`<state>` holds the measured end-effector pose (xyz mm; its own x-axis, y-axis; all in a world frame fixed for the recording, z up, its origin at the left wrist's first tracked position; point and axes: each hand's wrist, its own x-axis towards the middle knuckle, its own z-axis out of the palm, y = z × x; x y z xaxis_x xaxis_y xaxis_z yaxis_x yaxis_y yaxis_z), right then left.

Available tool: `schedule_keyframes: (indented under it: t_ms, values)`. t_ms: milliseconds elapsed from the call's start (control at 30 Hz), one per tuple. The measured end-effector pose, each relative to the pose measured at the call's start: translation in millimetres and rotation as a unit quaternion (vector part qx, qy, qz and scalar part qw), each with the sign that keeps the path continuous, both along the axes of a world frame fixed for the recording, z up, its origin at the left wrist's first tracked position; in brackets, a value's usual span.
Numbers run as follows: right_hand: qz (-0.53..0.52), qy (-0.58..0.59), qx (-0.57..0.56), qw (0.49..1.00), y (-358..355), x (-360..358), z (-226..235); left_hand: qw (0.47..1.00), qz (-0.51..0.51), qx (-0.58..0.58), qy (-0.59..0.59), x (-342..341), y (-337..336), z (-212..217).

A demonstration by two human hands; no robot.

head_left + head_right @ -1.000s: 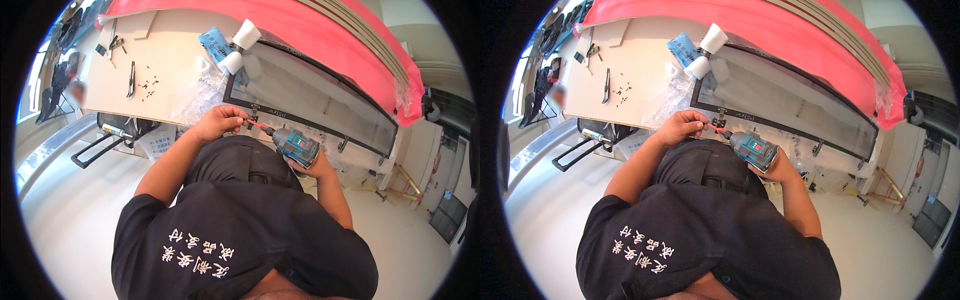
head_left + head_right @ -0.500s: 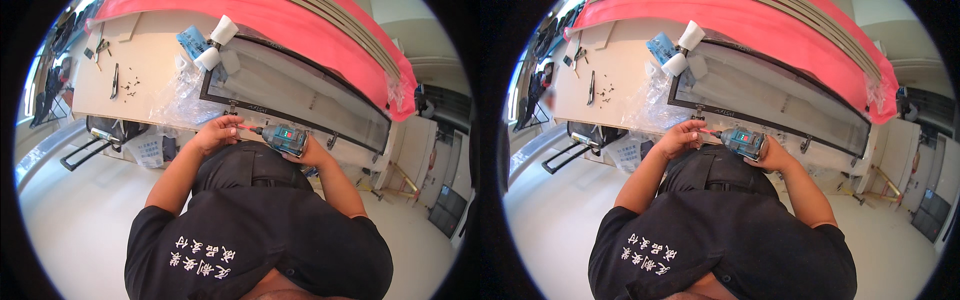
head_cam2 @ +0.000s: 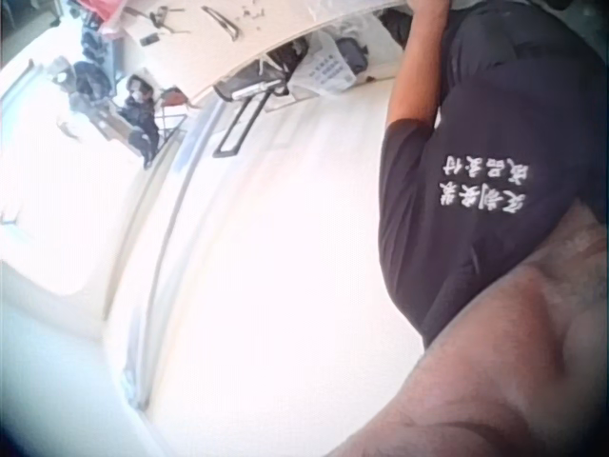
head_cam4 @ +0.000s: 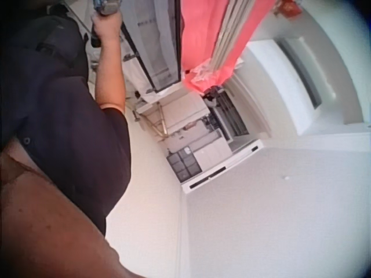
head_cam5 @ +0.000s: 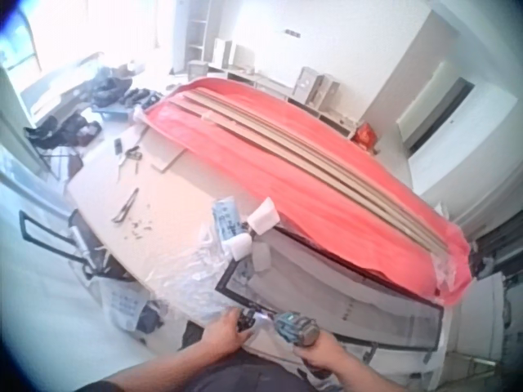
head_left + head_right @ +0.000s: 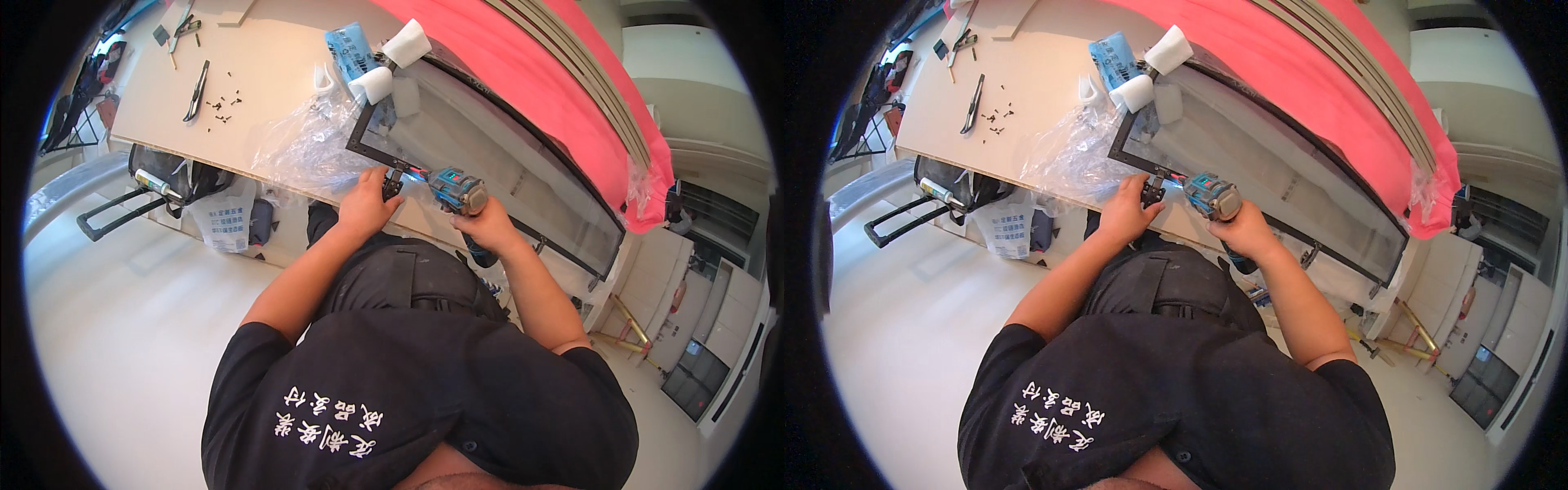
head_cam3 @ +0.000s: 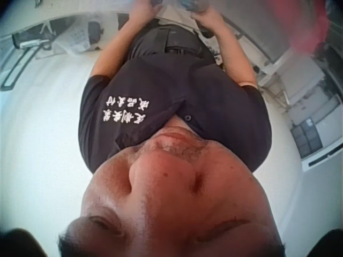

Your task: The person attaches small metal brackets and plastic clips to a black window frame on a workbench using a power drill and screws, then wipes the frame and glass with a blue cloth.

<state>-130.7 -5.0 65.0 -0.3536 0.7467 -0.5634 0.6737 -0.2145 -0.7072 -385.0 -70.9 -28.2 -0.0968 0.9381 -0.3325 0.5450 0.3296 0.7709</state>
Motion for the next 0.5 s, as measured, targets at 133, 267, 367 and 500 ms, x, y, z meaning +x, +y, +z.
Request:
schedule_keyframes:
  t_ms: [133, 267, 367, 500]
  values:
    - [0.012, -0.045, 0.010, 0.999, 1, -1, -10, 0.998, -0.038, 0.043, -0.012, -6, 4, -19]
    - [0.031, -0.083, 0.009, 0.996, 13, -25, 9, 0.997, -0.044, 0.067, -0.019, -8, 2, -27]
    - [0.080, -0.129, 0.005, 0.988, 28, -44, 24, 0.996, -0.053, 0.064, -0.016, -10, 4, -29]
    - [0.138, -0.175, 0.024, 0.975, 37, -57, 35, 0.996, -0.057, 0.073, -0.012, -13, 1, -29]
